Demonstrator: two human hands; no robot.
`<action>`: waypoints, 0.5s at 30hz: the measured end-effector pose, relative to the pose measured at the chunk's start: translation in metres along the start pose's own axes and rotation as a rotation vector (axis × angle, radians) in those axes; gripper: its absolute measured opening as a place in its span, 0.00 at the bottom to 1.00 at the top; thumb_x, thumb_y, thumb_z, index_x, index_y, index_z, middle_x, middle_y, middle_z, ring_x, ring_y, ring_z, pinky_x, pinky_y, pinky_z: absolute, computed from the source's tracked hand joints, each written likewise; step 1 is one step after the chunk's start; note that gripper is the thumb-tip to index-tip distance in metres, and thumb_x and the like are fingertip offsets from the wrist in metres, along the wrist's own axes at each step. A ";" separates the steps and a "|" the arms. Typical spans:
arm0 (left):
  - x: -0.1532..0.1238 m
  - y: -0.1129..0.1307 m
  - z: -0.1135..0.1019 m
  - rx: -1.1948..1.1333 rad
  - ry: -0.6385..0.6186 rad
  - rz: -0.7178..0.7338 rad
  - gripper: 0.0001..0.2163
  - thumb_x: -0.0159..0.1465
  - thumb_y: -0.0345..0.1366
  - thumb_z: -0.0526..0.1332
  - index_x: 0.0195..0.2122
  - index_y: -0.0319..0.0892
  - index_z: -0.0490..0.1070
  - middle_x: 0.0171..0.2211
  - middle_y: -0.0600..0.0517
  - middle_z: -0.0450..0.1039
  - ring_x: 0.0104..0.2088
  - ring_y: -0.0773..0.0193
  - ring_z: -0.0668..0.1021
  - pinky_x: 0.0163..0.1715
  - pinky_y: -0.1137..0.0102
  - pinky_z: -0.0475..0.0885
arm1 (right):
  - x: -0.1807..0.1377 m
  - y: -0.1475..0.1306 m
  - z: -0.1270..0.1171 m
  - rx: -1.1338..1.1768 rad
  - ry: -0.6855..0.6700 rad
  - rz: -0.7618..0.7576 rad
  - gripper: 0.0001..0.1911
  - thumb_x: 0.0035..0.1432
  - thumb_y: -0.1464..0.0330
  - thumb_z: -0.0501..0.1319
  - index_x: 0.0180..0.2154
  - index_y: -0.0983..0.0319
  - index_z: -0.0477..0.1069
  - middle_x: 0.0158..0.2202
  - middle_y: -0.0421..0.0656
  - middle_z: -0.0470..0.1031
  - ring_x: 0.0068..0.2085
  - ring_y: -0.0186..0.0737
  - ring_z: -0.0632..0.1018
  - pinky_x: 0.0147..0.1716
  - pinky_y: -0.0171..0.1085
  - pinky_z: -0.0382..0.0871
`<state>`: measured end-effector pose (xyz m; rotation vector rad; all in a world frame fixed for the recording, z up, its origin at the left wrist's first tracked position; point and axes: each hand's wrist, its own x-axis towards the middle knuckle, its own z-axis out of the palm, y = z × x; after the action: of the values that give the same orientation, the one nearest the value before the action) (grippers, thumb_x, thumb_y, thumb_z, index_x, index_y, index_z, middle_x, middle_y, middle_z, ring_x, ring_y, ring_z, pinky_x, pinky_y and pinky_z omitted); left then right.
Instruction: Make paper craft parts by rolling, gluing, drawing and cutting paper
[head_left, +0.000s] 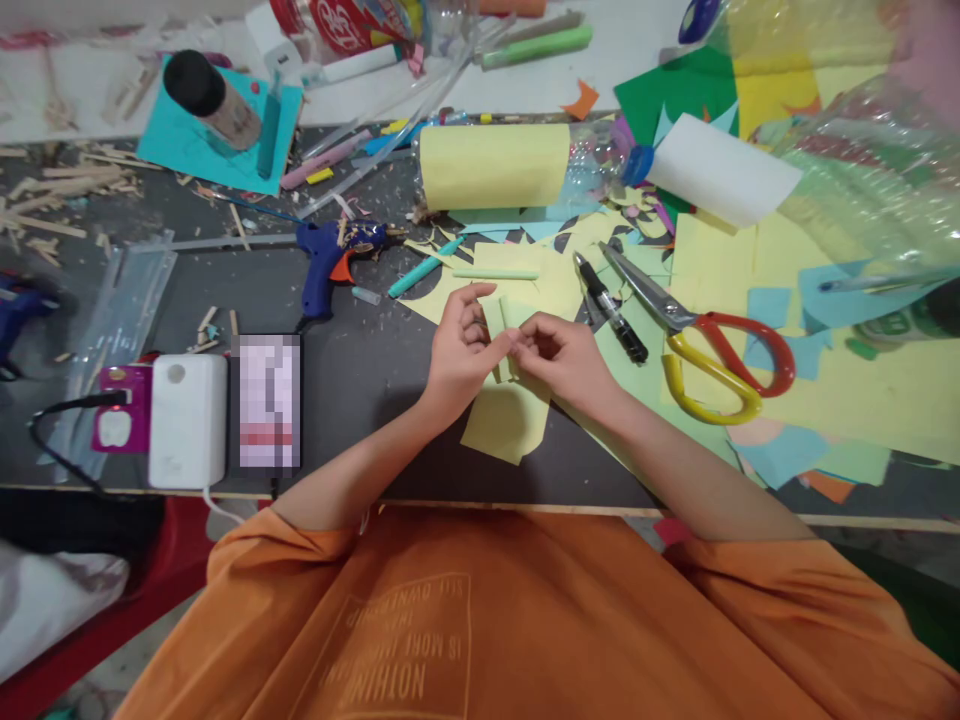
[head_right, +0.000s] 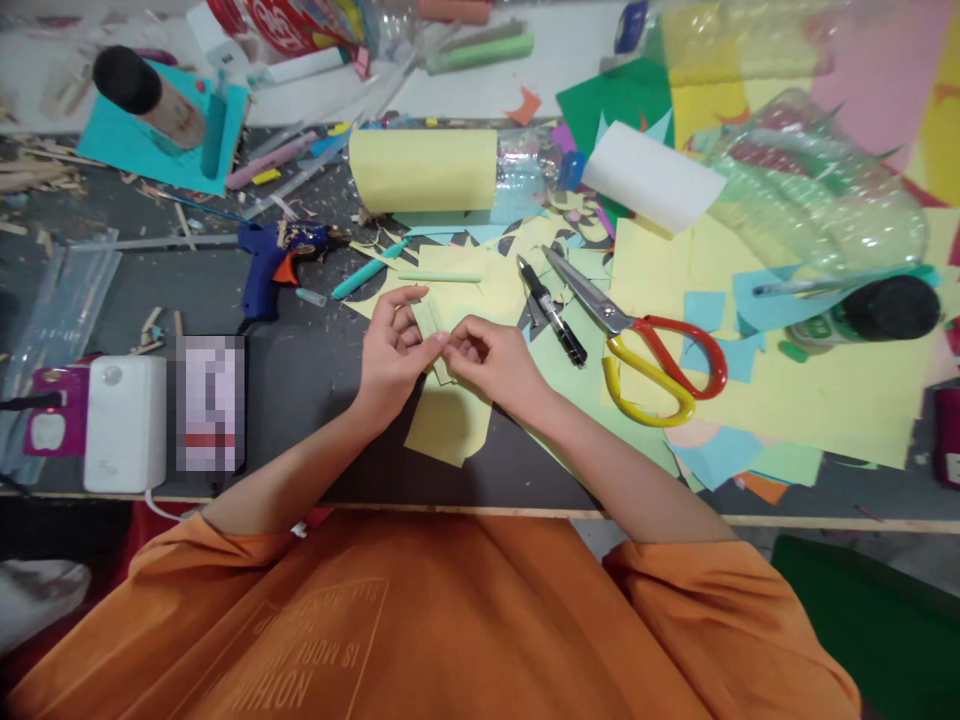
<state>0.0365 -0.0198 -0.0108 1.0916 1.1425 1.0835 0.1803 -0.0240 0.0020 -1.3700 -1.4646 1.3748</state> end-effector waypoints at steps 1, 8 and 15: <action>0.000 0.000 0.000 0.001 -0.002 0.003 0.25 0.52 0.45 0.71 0.46 0.48 0.61 0.29 0.57 0.65 0.23 0.72 0.67 0.22 0.74 0.61 | 0.000 0.000 0.000 -0.006 -0.005 -0.004 0.13 0.50 0.61 0.62 0.21 0.59 0.63 0.17 0.35 0.63 0.21 0.29 0.60 0.22 0.33 0.53; -0.002 0.007 -0.001 0.011 -0.003 0.010 0.22 0.53 0.39 0.69 0.46 0.48 0.61 0.29 0.58 0.63 0.18 0.77 0.57 0.18 0.75 0.53 | 0.000 -0.001 0.000 0.004 -0.034 0.028 0.16 0.50 0.57 0.64 0.22 0.60 0.64 0.16 0.33 0.60 0.20 0.28 0.58 0.21 0.33 0.50; 0.000 0.008 -0.007 0.048 0.008 0.014 0.22 0.54 0.36 0.67 0.47 0.49 0.60 0.34 0.56 0.67 0.19 0.77 0.61 0.20 0.76 0.58 | -0.002 -0.002 -0.003 0.049 -0.111 0.123 0.15 0.51 0.56 0.64 0.26 0.60 0.67 0.17 0.34 0.64 0.18 0.29 0.61 0.19 0.33 0.53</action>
<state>0.0293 -0.0182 -0.0036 1.1355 1.1734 1.0769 0.1831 -0.0248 0.0053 -1.3920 -1.4280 1.5766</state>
